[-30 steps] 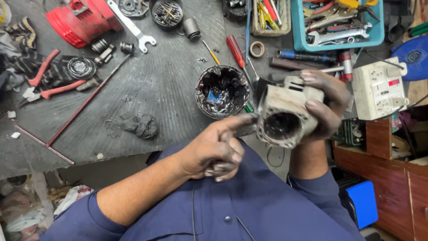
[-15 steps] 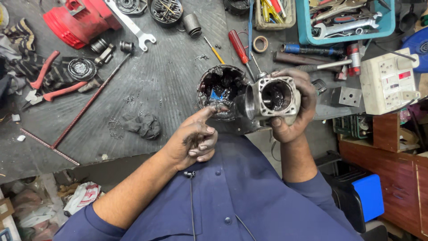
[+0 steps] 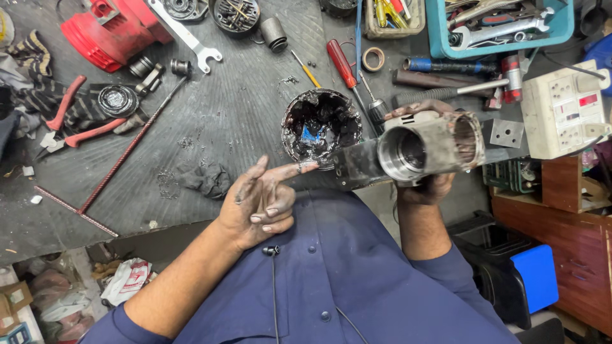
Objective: The person uses pliers on a small metal part at a cluttered workbench, then wipes parts and their hands with a rag. They scoop dark grease from a container and spread it by hand inside a metal engine housing, working the grease around the component.
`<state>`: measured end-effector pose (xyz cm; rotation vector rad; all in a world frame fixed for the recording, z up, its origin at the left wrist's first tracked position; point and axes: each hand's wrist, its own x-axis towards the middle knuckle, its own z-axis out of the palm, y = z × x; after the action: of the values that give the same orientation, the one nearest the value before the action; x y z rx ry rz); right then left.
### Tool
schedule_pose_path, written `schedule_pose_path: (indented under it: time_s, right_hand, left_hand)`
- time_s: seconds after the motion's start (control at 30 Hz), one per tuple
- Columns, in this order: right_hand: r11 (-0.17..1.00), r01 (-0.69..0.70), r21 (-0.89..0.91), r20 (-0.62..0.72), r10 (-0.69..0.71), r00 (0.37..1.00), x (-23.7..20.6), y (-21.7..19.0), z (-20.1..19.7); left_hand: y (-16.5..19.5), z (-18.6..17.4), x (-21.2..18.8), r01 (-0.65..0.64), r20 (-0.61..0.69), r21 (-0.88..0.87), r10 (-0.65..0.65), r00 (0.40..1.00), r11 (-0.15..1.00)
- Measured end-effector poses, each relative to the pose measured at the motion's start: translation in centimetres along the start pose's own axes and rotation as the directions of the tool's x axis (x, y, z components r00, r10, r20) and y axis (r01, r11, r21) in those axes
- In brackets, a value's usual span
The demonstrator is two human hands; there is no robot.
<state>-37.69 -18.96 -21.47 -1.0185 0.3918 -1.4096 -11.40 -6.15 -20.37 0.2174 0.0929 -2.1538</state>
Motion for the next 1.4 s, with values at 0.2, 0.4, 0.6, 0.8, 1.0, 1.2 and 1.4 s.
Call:
schedule_pose_path:
  time_s: [0.2, 0.4, 0.6, 0.8, 1.0, 1.2, 1.4]
  right_hand:
    - [0.99, -0.054, 0.132, -0.053, 0.062, 0.997, -0.6, 0.4, -0.2]
    - [0.973, -0.148, 0.179, -0.066, 0.162, 0.985, -0.7, 0.3, -0.3]
    - [0.97, -0.155, 0.186, -0.058, 0.168, 0.984, -1.0, -0.1, -0.2]
    - [0.971, -0.19, 0.148, -0.057, 0.2, 0.978, -1.6, -0.6, -0.4]
    - [0.931, -0.259, 0.258, -0.019, 0.273, 0.962, -2.1, -0.2, -0.8]
    - [0.904, -0.311, 0.294, 0.003, 0.325, 0.946, -2.3, 0.8, -0.4]
    - [0.883, -0.327, 0.337, 0.059, 0.327, 0.943, -2.0, 1.0, -0.8]
  left_hand:
    - [1.2, 2.6, 0.1, 0.103, -0.337, 0.461, 0.067, 0.939, 0.882]
    - [1.5, 7.1, 1.0, 0.219, 0.157, 0.666, 0.422, 0.893, -0.713]
    - [2.4, 8.8, 3.1, 0.108, 0.31, 0.302, 0.205, 0.928, -0.947]
    - [3.3, 7.0, 5.9, 0.113, 0.502, 0.41, 0.327, 0.801, -0.905]
    - [2.7, 4.3, 5.7, 0.161, 0.378, 0.718, 0.574, 0.727, -0.677]
    - [2.4, 2.1, 4.2, 0.133, 0.337, 0.785, 0.597, 0.728, -0.605]
    - [3.2, 1.2, 2.2, 0.17, 0.344, 0.572, 0.422, 0.838, -0.803]
